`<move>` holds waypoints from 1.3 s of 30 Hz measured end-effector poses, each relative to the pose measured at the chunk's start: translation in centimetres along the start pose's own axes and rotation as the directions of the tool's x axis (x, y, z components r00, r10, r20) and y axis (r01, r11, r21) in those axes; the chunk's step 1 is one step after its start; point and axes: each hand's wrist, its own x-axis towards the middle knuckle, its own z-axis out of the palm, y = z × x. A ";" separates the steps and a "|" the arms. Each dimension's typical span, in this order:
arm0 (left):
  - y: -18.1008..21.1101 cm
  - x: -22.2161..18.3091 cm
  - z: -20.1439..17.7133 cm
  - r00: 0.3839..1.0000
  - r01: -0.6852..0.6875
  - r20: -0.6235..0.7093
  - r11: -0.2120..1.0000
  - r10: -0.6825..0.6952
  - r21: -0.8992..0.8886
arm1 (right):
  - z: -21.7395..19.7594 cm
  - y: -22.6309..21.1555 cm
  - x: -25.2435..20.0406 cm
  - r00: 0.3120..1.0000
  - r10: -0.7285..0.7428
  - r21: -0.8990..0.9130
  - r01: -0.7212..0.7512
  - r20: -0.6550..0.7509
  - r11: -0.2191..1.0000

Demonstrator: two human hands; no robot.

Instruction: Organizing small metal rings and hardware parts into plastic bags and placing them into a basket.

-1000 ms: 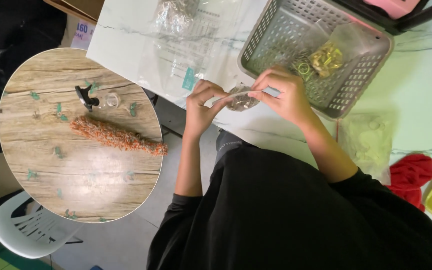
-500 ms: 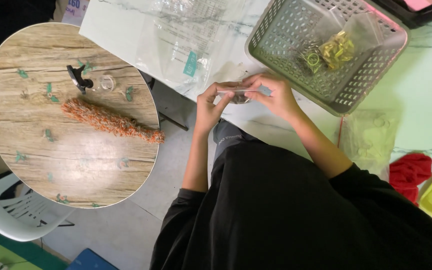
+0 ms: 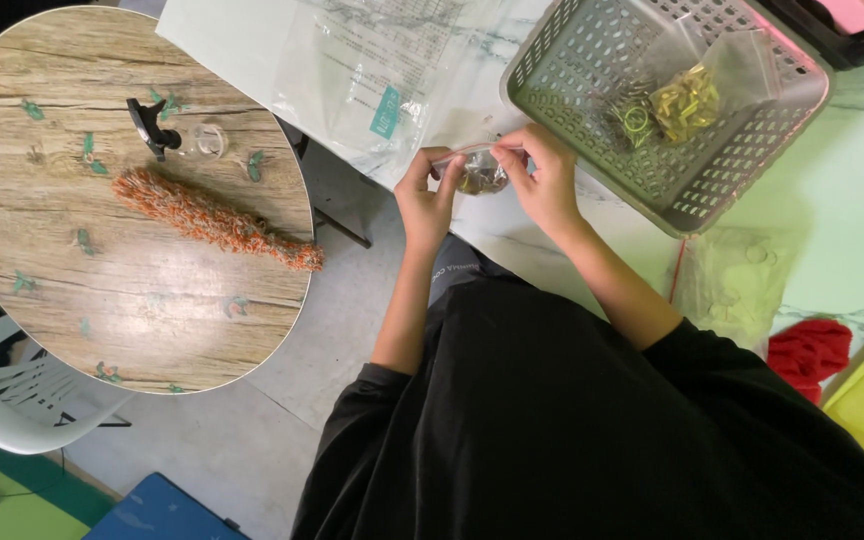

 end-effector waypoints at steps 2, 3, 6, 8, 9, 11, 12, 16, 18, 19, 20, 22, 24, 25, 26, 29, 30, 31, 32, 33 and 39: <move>0.7 0.0 -0.1 1.000 0.007 -0.008 1.000 -0.006 0.030 | 0.2 0.0 0.0 1.000 0.014 -0.023 -0.014 -0.004 1.000; 1.1 0.1 -0.1 1.000 0.013 -0.013 0.998 -0.013 0.059 | 0.2 0.1 0.0 1.000 0.029 -0.047 -0.030 -0.011 0.998; 1.7 0.2 -0.4 1.000 -0.011 -0.024 0.982 0.015 0.187 | 0.2 -0.1 0.1 0.999 -0.051 -0.142 0.050 -0.006 0.989; 2.6 0.5 -0.4 0.999 0.044 -0.014 0.984 -0.042 0.175 | 0.1 -0.4 0.4 1.000 -0.028 -0.157 0.028 0.003 0.987; 3.1 0.6 -0.4 0.994 0.104 -0.001 0.981 -0.105 0.163 | 0.1 -0.6 0.4 1.000 0.001 -0.173 0.001 0.012 0.985; 2.8 0.7 0.0 0.994 0.104 -0.002 0.982 -0.105 0.159 | 0.0 -0.9 0.5 1.000 0.013 -0.192 -0.009 0.020 0.981; 2.6 0.7 0.1 0.994 0.105 -0.003 0.982 -0.106 0.155 | -0.1 -1.1 0.5 0.999 0.026 -0.212 -0.020 0.028 0.977; 0.1 0.3 0.6 0.998 -0.056 -0.014 0.989 0.058 0.140 | -0.9 -2.4 1.4 0.998 -0.065 -0.176 0.069 0.026 0.982; -0.4 -0.1 0.6 0.999 0.035 -0.003 0.998 -0.035 0.048 | -1.2 -2.0 1.1 0.973 -0.194 -0.277 0.221 0.124 0.935; -0.1 0.1 0.5 0.999 0.035 -0.004 0.998 -0.035 0.049 | -1.4 -1.3 0.7 0.973 -0.194 -0.277 0.222 0.125 0.935; 0.2 0.2 0.3 0.998 0.052 0.035 0.998 -0.053 0.022 | -1.5 -0.6 0.3 0.932 -0.290 -0.329 0.350 0.219 0.877; 1.0 0.4 -0.1 0.995 0.071 0.071 0.997 -0.071 -0.002 | -1.7 -0.2 -0.3 0.872 -0.372 -0.362 0.474 0.318 0.803; 2.1 0.9 -0.3 0.990 0.116 0.093 0.988 -0.106 -0.104 | -1.9 -0.7 -0.4 0.845 -0.360 -0.213 0.465 0.396 0.859; 2.1 1.0 -0.5 0.990 0.115 0.093 0.988 -0.106 -0.106 | -1.8 -0.6 -0.7 0.844 -0.360 -0.214 0.466 0.397 0.858; 2.1 1.1 -0.6 0.994 0.035 0.101 0.999 -0.033 -0.022 | -1.6 -0.5 -0.9 0.853 -0.346 -0.155 0.432 0.391 0.888; 1.6 0.6 -0.4 0.992 -0.004 0.123 0.999 -0.002 0.050 | -0.3 1.0 -2.3 0.883 -0.333 -0.073 0.376 0.329 0.924; 1.4 0.4 -0.4 0.991 0.032 0.129 0.999 -0.037 0.043 | 0.4 1.7 -2.7 0.902 -0.339 -0.045 0.363 0.269 0.931; 1.4 0.3 -0.6 0.991 0.030 0.130 0.999 -0.035 0.043 | 0.7 2.2 -2.8 0.902 -0.339 -0.046 0.364 0.268 0.930; 1.5 0.3 -0.8 0.992 -0.025 0.122 0.994 0.012 0.106 | 1.0 2.6 -2.9 0.916 -0.328 -0.061 0.350 0.230 0.935; 1.6 0.2 -1.0 0.991 -0.079 0.120 0.982 0.059 0.170 | 1.4 3.1 -3.0 0.930 -0.315 -0.077 0.334 0.191 0.939; 5.7 2.4 -4.7 0.837 -0.414 0.429 0.905 0.340 0.091 | 1.0 2.2 -1.3 0.983 -0.127 0.088 0.116 0.133 0.989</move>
